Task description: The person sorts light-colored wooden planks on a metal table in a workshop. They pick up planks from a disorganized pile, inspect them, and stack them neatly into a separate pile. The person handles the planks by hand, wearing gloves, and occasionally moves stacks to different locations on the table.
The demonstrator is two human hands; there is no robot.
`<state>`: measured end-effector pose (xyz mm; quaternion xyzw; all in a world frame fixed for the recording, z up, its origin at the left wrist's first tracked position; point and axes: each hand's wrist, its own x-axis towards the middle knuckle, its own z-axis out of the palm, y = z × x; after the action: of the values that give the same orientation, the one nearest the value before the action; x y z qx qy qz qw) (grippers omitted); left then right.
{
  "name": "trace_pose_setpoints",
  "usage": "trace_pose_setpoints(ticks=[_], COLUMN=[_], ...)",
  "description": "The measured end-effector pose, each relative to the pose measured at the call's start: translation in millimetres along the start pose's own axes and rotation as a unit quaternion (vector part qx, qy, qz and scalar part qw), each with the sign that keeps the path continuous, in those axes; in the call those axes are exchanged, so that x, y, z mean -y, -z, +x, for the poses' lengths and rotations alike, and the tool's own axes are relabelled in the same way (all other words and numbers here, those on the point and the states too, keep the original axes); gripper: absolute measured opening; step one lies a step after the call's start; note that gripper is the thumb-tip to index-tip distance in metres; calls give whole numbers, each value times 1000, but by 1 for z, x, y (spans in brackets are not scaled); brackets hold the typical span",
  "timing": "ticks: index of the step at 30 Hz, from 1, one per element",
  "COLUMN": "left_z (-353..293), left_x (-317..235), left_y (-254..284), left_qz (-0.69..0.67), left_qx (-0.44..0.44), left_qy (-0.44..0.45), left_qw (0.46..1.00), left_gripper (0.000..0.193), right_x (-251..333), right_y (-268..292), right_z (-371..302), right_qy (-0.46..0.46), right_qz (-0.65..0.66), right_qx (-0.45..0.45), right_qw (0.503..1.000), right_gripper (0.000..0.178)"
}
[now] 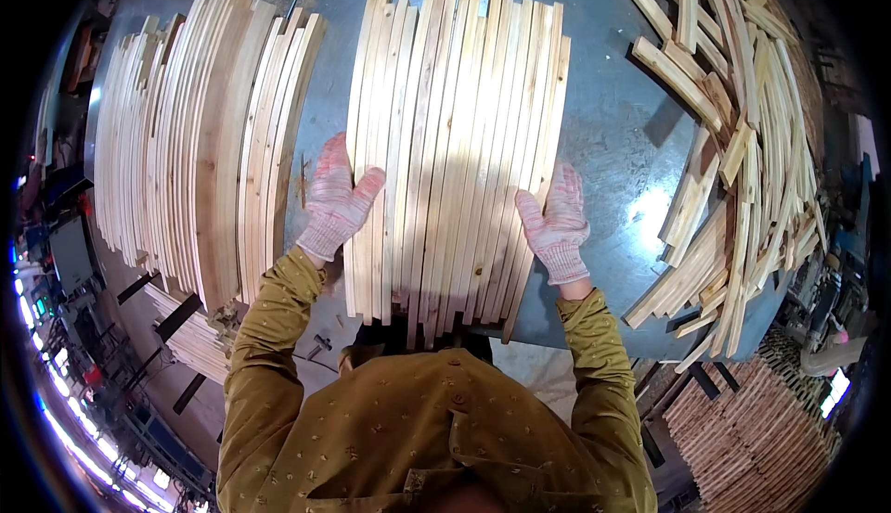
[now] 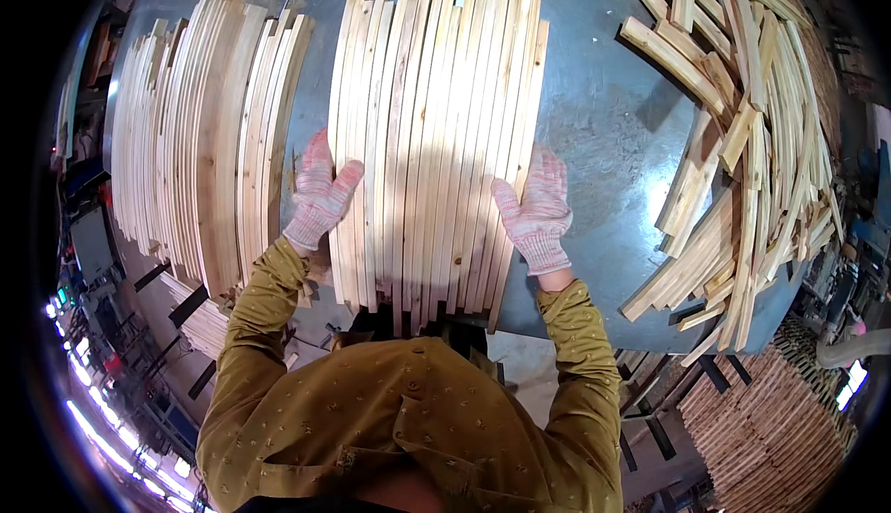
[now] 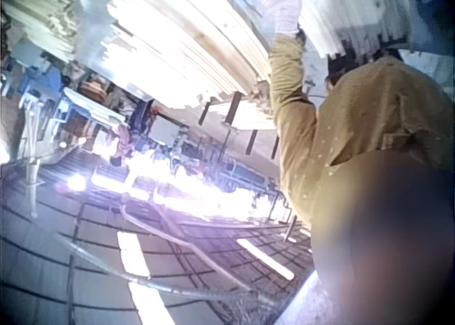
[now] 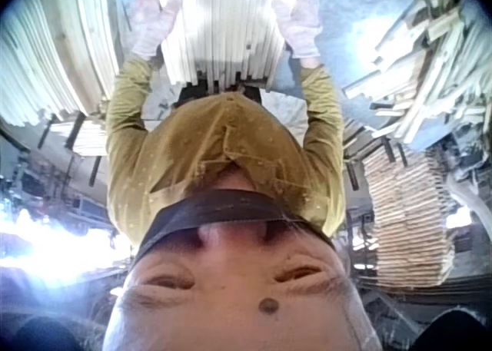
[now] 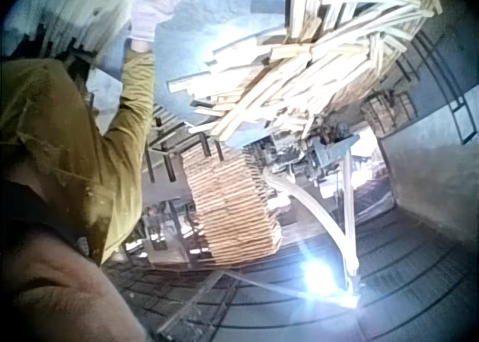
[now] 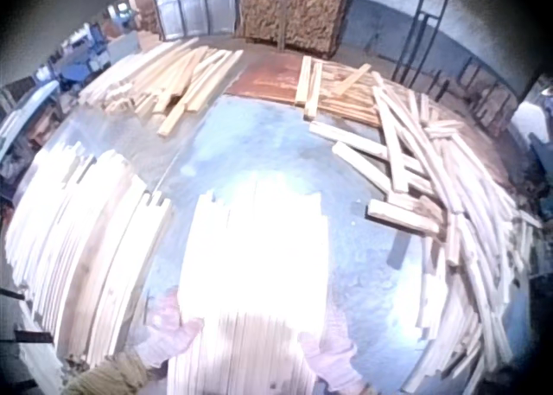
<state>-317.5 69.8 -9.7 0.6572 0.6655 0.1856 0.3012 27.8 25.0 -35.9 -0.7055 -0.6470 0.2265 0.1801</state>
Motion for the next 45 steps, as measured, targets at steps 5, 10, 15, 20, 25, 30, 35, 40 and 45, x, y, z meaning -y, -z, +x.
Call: trace_pose_setpoints(ticks=[5,10,15,20,25,30,35,40,45], left_z=[88,203,238,186,135,44,64,76,150], left_x=[-57,-141,-171,-136,-149,-142,-165,-230,-146], left_y=[19,-13,-39,-39,-42,-83,-6,43,36], left_qz=[192,348,418,339,-279,-164,-100,-388,-76], left_qx=[-114,-39,47,54,51,52,-198,-74,-91], left_qy=[-82,-192,-187,-240,-35,-105,-263,-207,-131], left_qw=[971,917,888,908,958,980,939,895,984], left_gripper=[63,71,73,65,73,92,63,61,69], right_x=[1,17,20,35,25,21,80,141,46], right_y=[9,5,3,12,7,10,36,42,51], right_z=[4,-27,-54,-66,-82,-94,-94,-68,-41], right_qy=[56,18,40,64,44,-14,103,-30,-171], right_qz=[-28,16,-12,42,54,95,358,540,314], right_qx=[-55,-125,-113,-70,-36,-2,-2,30,-114], right_qw=[997,992,993,995,997,995,928,840,927], right_gripper=[68,60,57,49,54,67,73,90,81])
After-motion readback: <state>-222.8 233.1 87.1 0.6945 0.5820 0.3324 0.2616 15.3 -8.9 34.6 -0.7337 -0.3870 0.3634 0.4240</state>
